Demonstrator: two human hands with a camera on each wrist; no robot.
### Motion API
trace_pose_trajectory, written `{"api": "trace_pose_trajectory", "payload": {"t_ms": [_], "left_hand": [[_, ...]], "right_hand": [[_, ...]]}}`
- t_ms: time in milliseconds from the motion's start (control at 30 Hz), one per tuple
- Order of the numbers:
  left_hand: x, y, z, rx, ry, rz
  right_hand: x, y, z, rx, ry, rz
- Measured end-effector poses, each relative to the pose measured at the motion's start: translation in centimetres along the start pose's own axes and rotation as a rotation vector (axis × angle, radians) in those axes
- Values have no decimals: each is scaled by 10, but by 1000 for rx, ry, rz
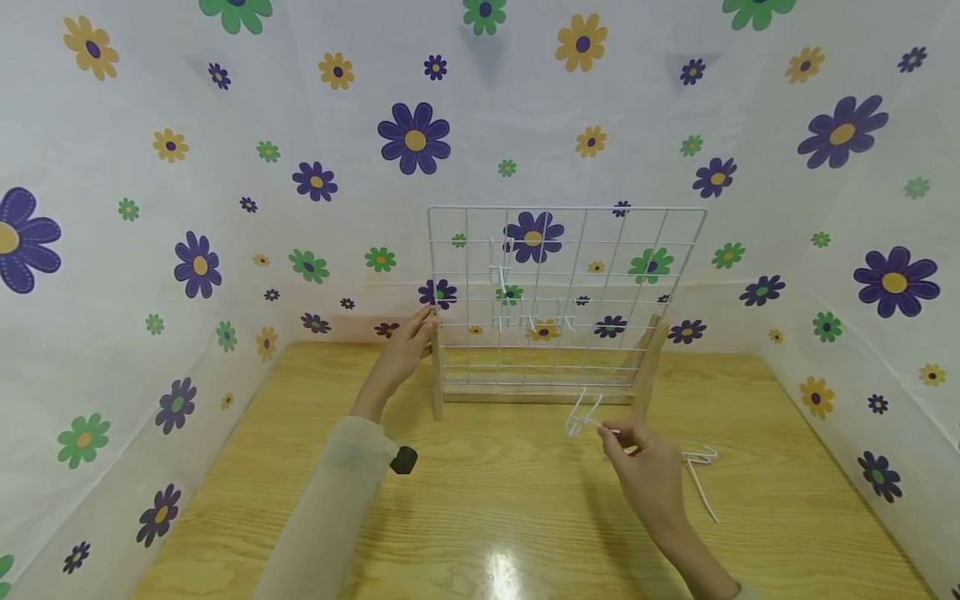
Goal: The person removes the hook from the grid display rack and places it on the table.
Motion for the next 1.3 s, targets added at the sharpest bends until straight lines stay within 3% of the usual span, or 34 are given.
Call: {"api": "trace_pose_trajectory", "payload": {"t_ms": [733,1300], "left_hand": [[-1,-1,1,6,-4,7],[0,0,1,5,2,8]], "right_hand": [[-12,-27,34,122,61,134],[-14,-33,41,115,12,151]]}}
Point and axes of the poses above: each hand's wrist, its own y-axis towards the middle knuckle, its own z-axis out of the palm, x = y × z, the point moved 9 cm from there along y, towards the middle knuckle, and after that the axes turned 15 degrees about -y, right-handed, at the moved point
